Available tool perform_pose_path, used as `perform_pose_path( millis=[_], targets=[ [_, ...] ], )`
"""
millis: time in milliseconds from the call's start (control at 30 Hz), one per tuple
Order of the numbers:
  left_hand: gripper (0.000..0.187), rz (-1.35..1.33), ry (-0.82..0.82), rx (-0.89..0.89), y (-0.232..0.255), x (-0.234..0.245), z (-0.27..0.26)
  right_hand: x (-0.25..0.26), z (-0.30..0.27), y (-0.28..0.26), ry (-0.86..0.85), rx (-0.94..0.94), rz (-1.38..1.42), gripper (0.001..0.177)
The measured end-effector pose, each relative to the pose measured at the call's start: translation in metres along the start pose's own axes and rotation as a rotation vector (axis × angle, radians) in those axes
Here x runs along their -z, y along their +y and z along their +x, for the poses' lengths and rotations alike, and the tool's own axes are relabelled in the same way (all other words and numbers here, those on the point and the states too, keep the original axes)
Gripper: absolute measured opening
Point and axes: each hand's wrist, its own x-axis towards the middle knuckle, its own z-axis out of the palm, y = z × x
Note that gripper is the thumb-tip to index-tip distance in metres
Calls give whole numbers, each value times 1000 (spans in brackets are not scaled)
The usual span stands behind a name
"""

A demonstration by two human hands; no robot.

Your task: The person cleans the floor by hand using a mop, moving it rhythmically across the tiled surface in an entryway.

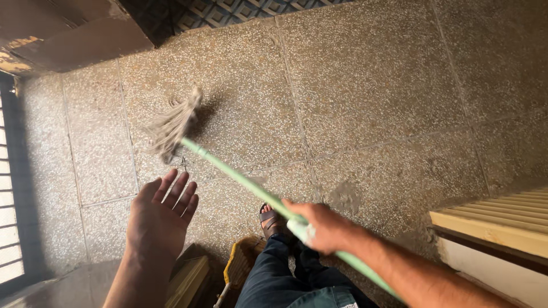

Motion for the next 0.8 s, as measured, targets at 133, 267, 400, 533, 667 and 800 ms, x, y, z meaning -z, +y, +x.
perform_pose_path(
  millis=[133, 267, 400, 533, 667, 800],
  targets=[
    [44, 13, -7, 18, 6, 2, 10, 42, -7, 4, 72, -119, 37, 65],
    [45, 30, -43, 47, 7, -6, 22, 73, -19, 36, 169, -244, 196, 66],
    [44, 72, -72, 65, 7, -26, 32, 90, -12, 92, 286, -305, 464, 63],
    [43, 105, -113, 71, 12, -55, 40, 103, -18, 143, 405, -249, 680, 64],
    [44, 151, -163, 61, 11, -83, 48, 112, -25, 165, 457, -227, 809, 59],
    [43, 180, -187, 61, 9, -115, 61, 112, -12, 148, 420, -207, 766, 49]
  ],
)
